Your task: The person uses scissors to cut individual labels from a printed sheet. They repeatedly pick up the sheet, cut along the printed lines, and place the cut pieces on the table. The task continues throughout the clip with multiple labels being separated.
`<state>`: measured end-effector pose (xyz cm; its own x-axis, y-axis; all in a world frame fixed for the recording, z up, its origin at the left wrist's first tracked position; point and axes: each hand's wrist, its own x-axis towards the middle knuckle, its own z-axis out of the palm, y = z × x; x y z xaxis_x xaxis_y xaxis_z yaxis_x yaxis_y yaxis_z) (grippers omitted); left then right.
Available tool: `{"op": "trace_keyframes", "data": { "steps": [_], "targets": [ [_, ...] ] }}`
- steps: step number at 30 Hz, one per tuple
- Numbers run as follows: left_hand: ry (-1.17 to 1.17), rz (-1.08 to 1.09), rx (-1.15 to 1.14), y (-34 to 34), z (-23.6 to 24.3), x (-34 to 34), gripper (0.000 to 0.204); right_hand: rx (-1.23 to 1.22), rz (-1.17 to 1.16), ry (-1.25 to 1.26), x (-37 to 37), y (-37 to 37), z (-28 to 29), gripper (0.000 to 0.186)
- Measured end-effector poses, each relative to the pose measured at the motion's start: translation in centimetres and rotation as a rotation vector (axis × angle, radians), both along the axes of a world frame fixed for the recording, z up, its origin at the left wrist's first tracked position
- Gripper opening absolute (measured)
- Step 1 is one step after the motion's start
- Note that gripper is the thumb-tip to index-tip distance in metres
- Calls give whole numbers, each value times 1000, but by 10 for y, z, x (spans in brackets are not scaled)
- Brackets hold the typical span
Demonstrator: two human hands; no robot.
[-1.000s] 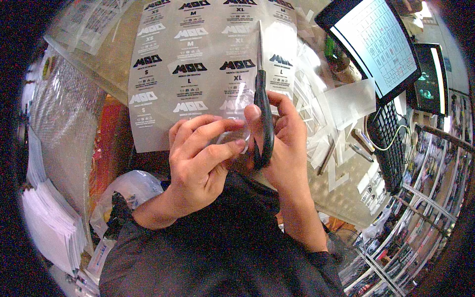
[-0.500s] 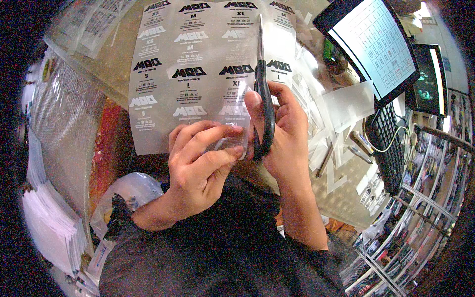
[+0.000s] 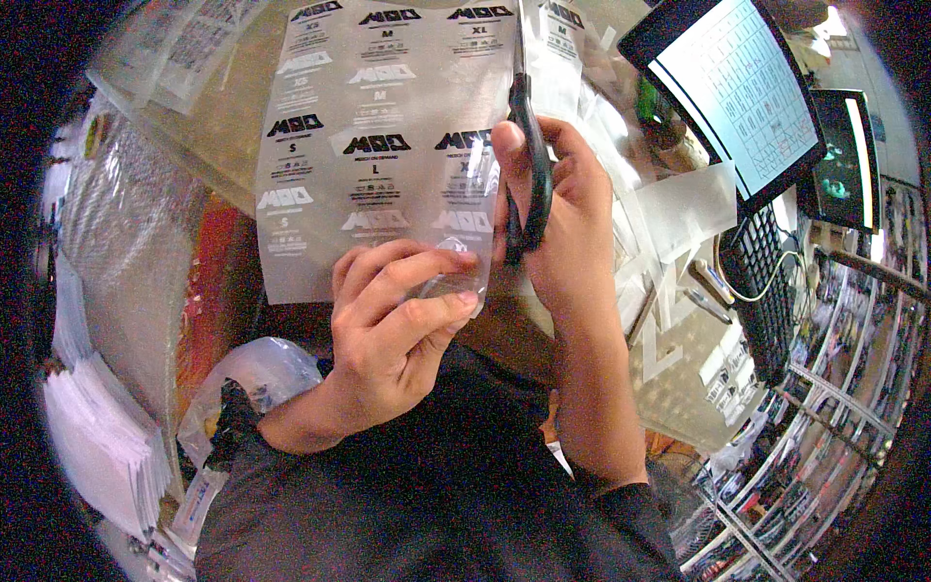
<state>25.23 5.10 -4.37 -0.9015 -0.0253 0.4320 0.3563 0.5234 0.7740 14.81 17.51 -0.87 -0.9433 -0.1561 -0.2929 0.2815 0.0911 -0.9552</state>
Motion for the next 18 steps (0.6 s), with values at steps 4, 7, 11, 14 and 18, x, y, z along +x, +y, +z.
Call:
{"op": "trace_keyframes", "data": {
  "steps": [4, 7, 11, 14, 18],
  "targets": [
    [14, 17, -28, 3, -1, 1, 12, -11, 4, 35, -5, 1, -6, 43],
    [17, 31, -94, 3, 1, 1, 10, 16, 2, 54, -6, 3, -3, 44],
    [20, 97, -258, -10, 5, -17, 10, -50, -58, 62, 2, 20, 6, 44],
    [-17, 109, -368, -20, 12, -31, 26, -89, -115, 120, 26, 47, 16, 40],
    [-40, 52, -419, 3, 28, -36, 46, -105, -222, 144, 63, 86, 23, 52]
  ]
}}
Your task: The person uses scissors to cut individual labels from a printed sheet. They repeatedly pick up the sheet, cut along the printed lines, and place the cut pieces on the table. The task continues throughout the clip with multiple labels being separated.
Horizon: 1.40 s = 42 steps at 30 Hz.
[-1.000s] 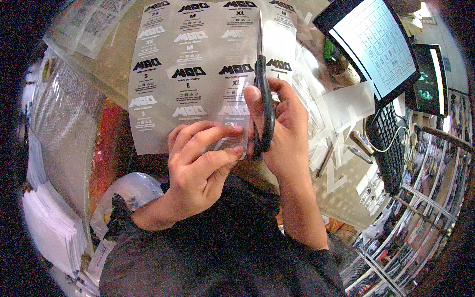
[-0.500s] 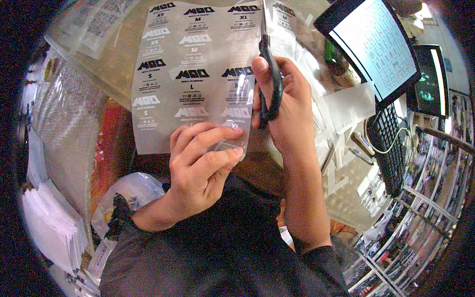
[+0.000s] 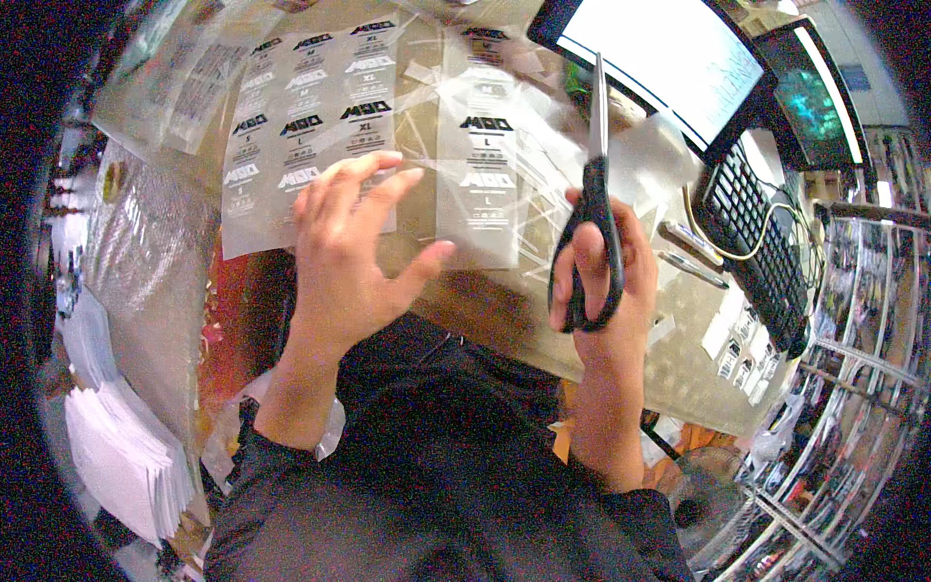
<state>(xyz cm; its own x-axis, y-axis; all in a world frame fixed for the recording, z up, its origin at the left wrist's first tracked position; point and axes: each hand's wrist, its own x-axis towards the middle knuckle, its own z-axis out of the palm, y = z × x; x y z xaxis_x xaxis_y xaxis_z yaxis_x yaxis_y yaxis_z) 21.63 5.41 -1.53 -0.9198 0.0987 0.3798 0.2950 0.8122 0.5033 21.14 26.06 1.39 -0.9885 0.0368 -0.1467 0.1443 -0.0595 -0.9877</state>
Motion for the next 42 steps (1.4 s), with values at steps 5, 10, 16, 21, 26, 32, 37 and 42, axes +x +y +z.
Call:
{"op": "trace_keyframes", "data": {
  "steps": [5, 10, 16, 21, 26, 32, 37, 42],
  "targets": [
    [-21, -4, -150, 26, -8, 4, 41, -10, -32, -18, 45, 47, -12, 61],
    [-18, -79, 262, 33, 4, 9, 31, -75, -33, -75, 64, 57, -25, 57],
    [-327, -385, 789, -9, 41, 25, 38, -168, -32, -34, 65, 70, -34, 57],
    [-700, -378, 648, -72, 41, 12, 45, -234, 2, -12, 65, 72, -36, 56],
    [-616, -172, 122, -84, 58, -7, 51, -232, 29, -13, 65, 75, -38, 55],
    [-78, -139, -131, 4, 31, -26, 40, -216, 20, -53, 64, 74, -36, 53],
    [2, -61, -239, 53, -3, -40, 42, -149, 52, -73, 79, 74, -31, 55],
    [24, -64, -221, 52, -10, -40, 31, -238, 149, -238, 117, 77, -24, 57]
  ]
}}
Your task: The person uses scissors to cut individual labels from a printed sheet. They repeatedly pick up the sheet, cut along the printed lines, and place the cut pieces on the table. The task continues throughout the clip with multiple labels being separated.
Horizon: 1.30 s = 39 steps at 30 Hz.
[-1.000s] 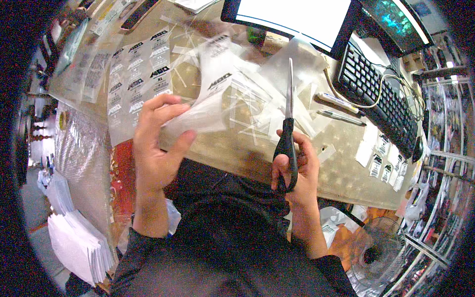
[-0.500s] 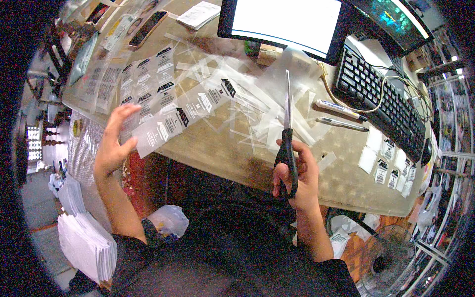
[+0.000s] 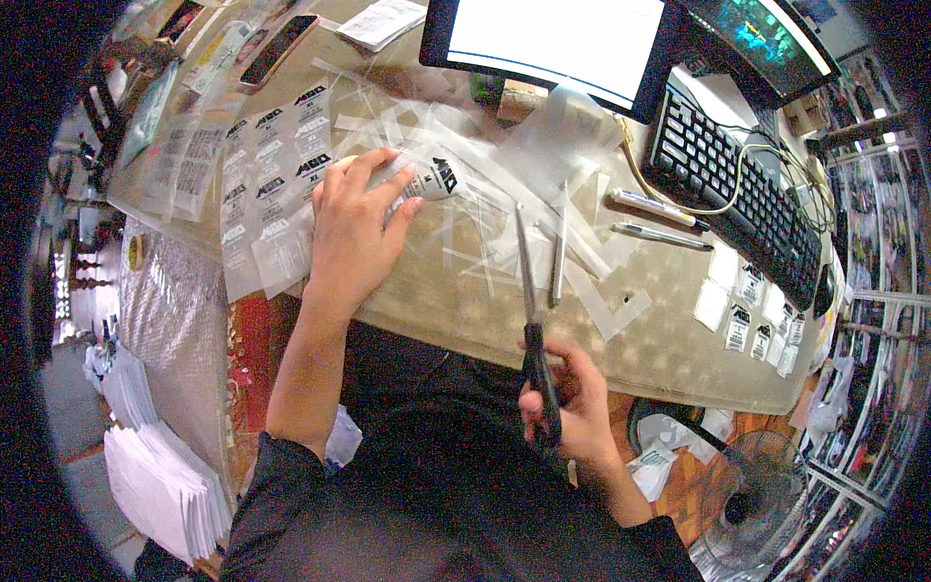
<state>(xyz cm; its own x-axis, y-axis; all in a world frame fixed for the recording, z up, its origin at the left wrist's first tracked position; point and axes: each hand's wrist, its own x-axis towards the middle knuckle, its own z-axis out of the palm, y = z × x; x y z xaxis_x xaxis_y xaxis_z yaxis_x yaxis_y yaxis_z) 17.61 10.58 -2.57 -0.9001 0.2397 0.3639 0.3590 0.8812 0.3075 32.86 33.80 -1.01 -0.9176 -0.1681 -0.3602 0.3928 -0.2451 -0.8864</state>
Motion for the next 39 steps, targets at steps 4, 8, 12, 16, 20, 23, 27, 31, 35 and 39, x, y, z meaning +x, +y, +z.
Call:
{"op": "trace_keyframes", "data": {
  "steps": [4, 8, 12, 16, 20, 23, 27, 31, 35, 39],
  "targets": [
    [23, -26, 25, -1, 4, 3, 27, 14, 89, -83, 18, -8, -6, 64],
    [-74, -179, 93, -5, 22, 26, 28, -22, 161, -46, 20, -18, -13, 76],
    [-193, -269, 94, -2, 20, 49, 36, 36, 194, -13, 20, -26, -23, 73],
    [-218, -285, 53, 2, 17, 55, 45, 129, 193, -49, 13, -34, -22, 77],
    [-199, -257, 131, 12, 15, 59, 42, 126, 144, -15, 15, -36, -27, 62],
    [-130, -252, 205, 23, 6, 61, 35, 137, 118, -24, 15, -40, -24, 62],
    [-48, -270, 321, 32, -10, 62, 25, 155, 109, -34, 15, -41, -25, 61],
    [1, -288, 386, 31, -19, 64, 21, 144, 74, -61, 17, -45, -26, 61],
    [49, -294, 400, 30, -25, 64, 21, 117, 43, -56, 16, -46, -25, 64],
    [34, -304, 401, 27, -25, 64, 23, 125, 54, -71, 17, -45, -25, 68]
  ]
}}
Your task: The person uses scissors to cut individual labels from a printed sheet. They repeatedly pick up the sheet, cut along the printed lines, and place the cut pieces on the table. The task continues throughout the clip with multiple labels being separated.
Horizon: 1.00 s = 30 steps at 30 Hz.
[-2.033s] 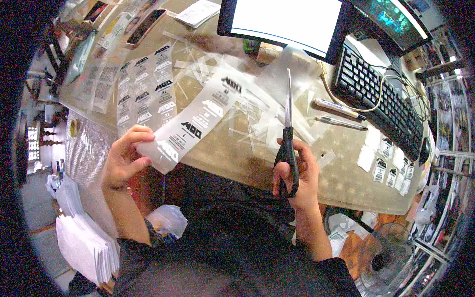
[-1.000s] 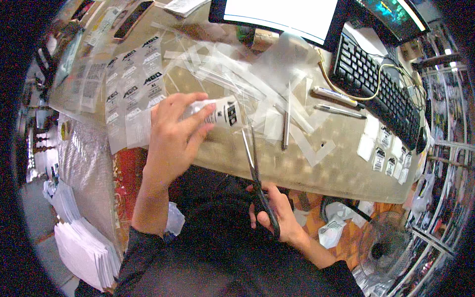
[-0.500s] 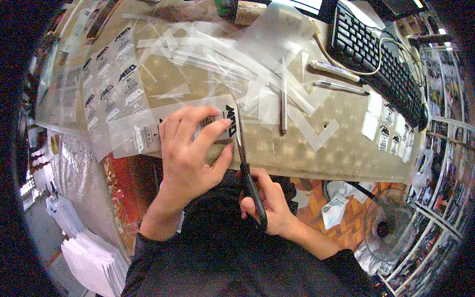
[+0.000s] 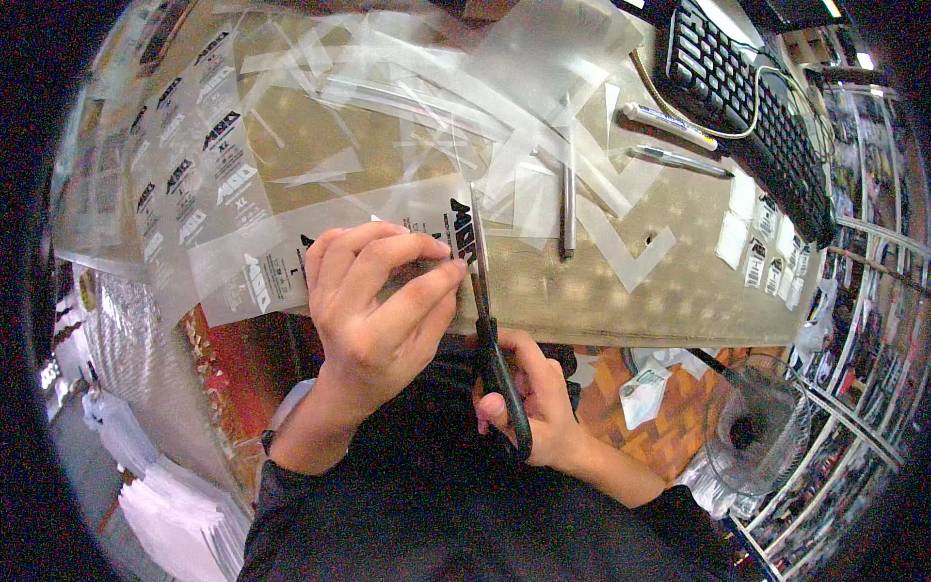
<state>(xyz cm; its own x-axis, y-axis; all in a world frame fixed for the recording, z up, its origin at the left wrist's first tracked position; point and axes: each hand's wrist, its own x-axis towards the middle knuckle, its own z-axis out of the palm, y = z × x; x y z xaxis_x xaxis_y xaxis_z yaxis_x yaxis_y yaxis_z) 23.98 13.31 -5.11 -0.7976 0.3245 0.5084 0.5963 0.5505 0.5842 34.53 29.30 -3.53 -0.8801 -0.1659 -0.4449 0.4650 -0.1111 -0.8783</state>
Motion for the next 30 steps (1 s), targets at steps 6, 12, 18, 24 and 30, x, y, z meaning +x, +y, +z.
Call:
{"op": "trace_keyframes", "data": {
  "steps": [6, 12, 18, 24, 30],
  "targets": [
    [-13, -26, 8, -4, -2, -1, 24, 16, 1, -1, -2, 1, 0, 71],
    [-35, -47, 15, -6, 0, -1, 24, 27, 4, -2, -2, 0, 0, 71],
    [-40, -53, 13, -7, 0, -2, 23, 26, -13, 5, -2, -2, 0, 70],
    [-39, -56, 27, -6, -1, -2, 23, 20, -17, -9, -1, -2, 0, 69],
    [3, -25, 25, -5, -7, -2, 17, 86, -25, -84, -2, -6, 5, 79]
  ]
}}
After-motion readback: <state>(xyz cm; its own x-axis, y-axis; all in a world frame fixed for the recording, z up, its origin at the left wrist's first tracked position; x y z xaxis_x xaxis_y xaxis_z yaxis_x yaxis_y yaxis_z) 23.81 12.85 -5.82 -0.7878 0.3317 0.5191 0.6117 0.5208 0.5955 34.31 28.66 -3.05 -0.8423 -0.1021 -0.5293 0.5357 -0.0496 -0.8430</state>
